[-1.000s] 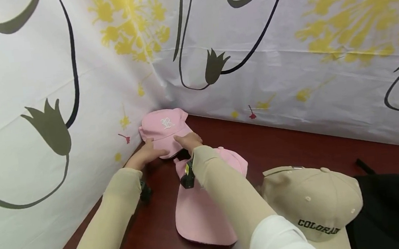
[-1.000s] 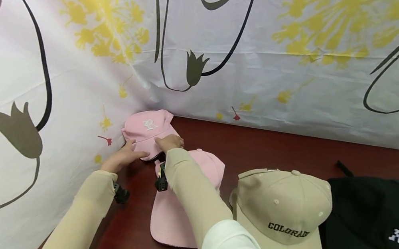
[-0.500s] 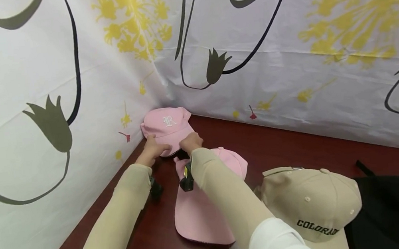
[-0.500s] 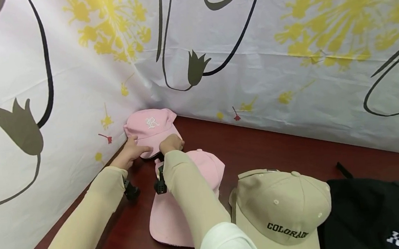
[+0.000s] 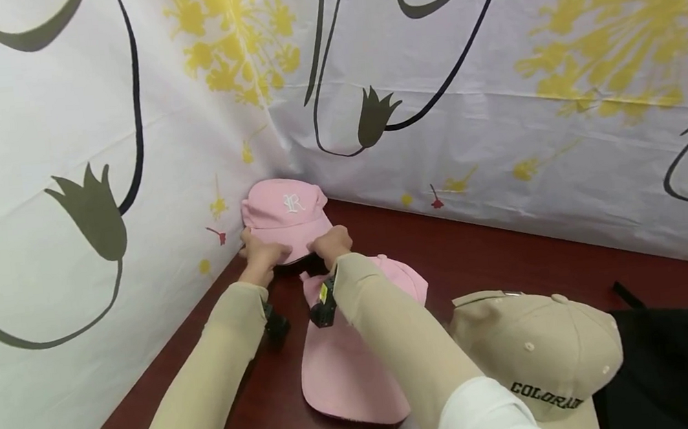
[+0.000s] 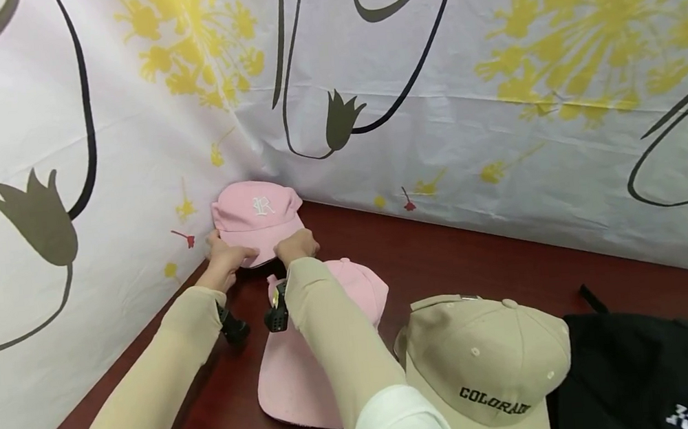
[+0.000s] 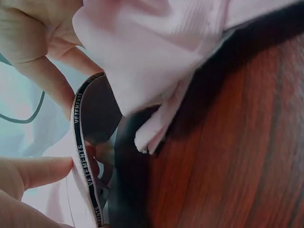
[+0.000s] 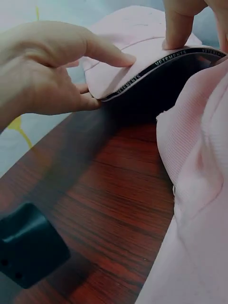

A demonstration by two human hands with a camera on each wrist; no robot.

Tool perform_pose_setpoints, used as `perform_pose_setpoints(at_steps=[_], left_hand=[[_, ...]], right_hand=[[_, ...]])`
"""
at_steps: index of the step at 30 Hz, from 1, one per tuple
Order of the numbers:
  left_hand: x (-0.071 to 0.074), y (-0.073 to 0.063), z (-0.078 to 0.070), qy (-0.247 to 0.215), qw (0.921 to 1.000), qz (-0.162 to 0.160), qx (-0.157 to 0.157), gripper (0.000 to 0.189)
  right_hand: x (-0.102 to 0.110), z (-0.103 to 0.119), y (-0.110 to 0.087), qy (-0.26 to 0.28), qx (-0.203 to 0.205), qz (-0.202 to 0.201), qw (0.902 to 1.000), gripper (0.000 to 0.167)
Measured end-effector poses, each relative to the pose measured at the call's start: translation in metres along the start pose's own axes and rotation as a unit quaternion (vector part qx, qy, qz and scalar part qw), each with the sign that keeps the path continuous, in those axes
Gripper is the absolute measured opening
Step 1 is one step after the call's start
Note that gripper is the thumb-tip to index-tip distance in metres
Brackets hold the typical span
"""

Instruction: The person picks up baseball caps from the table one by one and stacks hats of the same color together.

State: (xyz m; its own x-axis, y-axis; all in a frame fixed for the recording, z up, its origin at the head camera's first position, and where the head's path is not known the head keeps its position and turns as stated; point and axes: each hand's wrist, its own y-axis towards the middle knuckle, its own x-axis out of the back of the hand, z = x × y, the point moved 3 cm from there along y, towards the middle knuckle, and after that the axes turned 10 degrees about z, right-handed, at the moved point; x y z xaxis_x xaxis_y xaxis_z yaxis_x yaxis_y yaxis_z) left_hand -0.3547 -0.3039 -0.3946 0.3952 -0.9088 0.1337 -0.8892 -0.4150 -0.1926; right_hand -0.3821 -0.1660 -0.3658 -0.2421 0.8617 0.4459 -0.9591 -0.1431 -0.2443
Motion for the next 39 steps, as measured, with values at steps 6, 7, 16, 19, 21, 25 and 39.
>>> perform_pose_setpoints(at_steps=[6,7,16,19,21,25,39], left_hand=[[0.002,0.0,-0.002,0.017,0.9998,0.007,-0.002,0.096],[0.002,0.0,-0.002,0.019,0.9998,0.002,-0.003,0.096],[0.011,0.0,-0.016,0.028,0.9981,-0.033,-0.045,0.097],[0.01,0.001,-0.022,0.026,0.9977,-0.021,-0.059,0.096],[0.009,0.002,-0.025,0.027,0.9976,-0.013,-0.062,0.097],[0.007,0.003,-0.03,0.036,0.9964,-0.012,-0.075,0.096],[0.022,0.005,-0.063,0.042,0.9826,0.077,-0.163,0.091]], right_hand=[[-0.001,-0.003,0.009,0.018,-0.011,-0.006,0.9998,0.049],[-0.001,-0.003,0.01,0.023,-0.009,-0.006,0.9997,0.049],[0.0,0.006,0.017,0.123,0.029,0.044,0.991,0.072],[0.003,0.009,0.021,0.189,0.021,0.068,0.9794,0.083],[0.006,0.009,0.024,0.217,0.007,0.086,0.9724,0.086],[0.011,0.011,0.027,0.241,-0.002,0.122,0.9628,0.088],[0.032,0.028,0.026,0.305,-0.038,0.091,0.9472,0.04]])
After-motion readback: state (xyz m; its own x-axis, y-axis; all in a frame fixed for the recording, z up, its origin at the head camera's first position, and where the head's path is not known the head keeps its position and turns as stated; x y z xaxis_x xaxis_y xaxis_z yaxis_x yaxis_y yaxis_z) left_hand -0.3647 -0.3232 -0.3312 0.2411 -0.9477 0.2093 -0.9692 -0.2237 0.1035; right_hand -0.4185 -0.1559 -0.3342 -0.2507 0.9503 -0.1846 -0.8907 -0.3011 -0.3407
